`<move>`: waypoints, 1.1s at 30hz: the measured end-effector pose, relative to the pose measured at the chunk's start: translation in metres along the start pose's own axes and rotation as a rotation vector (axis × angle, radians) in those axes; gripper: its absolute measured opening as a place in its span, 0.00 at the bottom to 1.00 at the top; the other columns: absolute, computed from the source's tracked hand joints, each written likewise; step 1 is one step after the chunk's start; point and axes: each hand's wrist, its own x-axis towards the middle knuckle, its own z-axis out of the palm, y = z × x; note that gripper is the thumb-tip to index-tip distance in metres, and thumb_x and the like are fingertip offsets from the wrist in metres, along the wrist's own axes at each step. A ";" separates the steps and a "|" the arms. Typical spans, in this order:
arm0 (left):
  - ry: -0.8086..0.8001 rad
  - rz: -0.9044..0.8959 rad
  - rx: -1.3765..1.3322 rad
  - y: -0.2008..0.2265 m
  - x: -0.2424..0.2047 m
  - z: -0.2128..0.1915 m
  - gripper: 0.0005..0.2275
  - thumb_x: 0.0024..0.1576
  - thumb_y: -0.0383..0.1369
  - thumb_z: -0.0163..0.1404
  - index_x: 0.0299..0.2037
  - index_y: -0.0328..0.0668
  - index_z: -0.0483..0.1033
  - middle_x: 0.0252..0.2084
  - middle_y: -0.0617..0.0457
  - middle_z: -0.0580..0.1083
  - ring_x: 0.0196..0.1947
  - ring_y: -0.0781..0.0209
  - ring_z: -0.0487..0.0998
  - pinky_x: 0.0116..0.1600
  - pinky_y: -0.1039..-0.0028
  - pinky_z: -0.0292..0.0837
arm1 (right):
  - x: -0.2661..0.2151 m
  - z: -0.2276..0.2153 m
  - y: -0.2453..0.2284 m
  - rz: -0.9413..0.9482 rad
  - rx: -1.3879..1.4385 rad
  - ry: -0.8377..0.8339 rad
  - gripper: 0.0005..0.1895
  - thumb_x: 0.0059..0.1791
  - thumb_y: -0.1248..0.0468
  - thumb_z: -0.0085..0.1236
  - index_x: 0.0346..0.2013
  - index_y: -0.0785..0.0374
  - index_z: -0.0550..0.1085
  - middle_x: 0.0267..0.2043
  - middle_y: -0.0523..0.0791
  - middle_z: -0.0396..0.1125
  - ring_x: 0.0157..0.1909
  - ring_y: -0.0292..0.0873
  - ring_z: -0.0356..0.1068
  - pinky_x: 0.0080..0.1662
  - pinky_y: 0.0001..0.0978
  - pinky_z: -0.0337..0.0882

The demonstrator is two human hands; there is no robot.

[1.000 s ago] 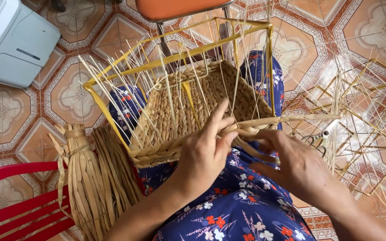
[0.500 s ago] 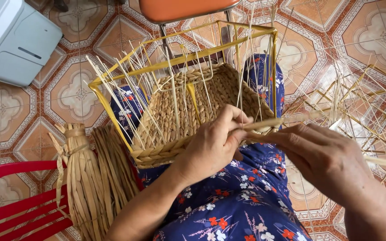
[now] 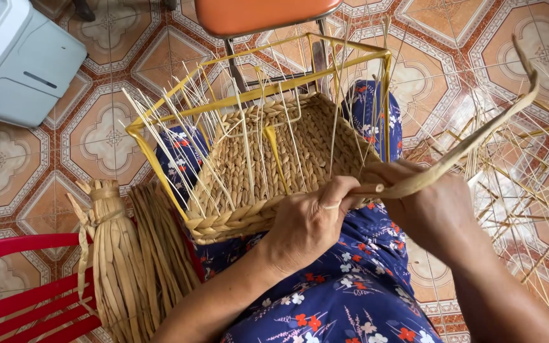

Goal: The person weaves a basket by hand, interlacing dried plant stalks through a rectangular frame. They pick up individual stalks from a bundle, thread them around the vertical supports, and press the layers down to form a tight weave.

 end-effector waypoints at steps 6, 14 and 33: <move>-0.054 0.115 -0.020 -0.005 -0.001 -0.012 0.08 0.67 0.26 0.46 0.53 0.40 0.62 0.26 0.49 0.75 0.23 0.60 0.80 0.23 0.71 0.74 | 0.015 0.016 0.013 -0.348 0.327 0.286 0.17 0.45 0.56 0.63 0.41 0.65 0.76 0.36 0.47 0.73 0.33 0.43 0.74 0.33 0.32 0.74; -0.257 -0.174 -0.193 -0.020 0.017 0.002 0.04 0.70 0.26 0.43 0.52 0.38 0.63 0.20 0.49 0.71 0.14 0.63 0.74 0.14 0.77 0.70 | -0.011 0.042 0.039 -0.261 2.224 0.027 0.14 0.60 0.63 0.53 0.44 0.76 0.74 0.32 0.55 0.74 0.32 0.44 0.76 0.34 0.31 0.77; 0.063 -0.091 -0.129 -0.004 0.022 0.000 0.05 0.67 0.31 0.50 0.43 0.41 0.79 0.36 0.54 0.76 0.28 0.67 0.79 0.30 0.77 0.78 | -0.016 0.010 0.062 -0.292 0.006 0.153 0.09 0.44 0.59 0.67 0.37 0.53 0.79 0.30 0.39 0.72 0.32 0.40 0.71 0.36 0.36 0.70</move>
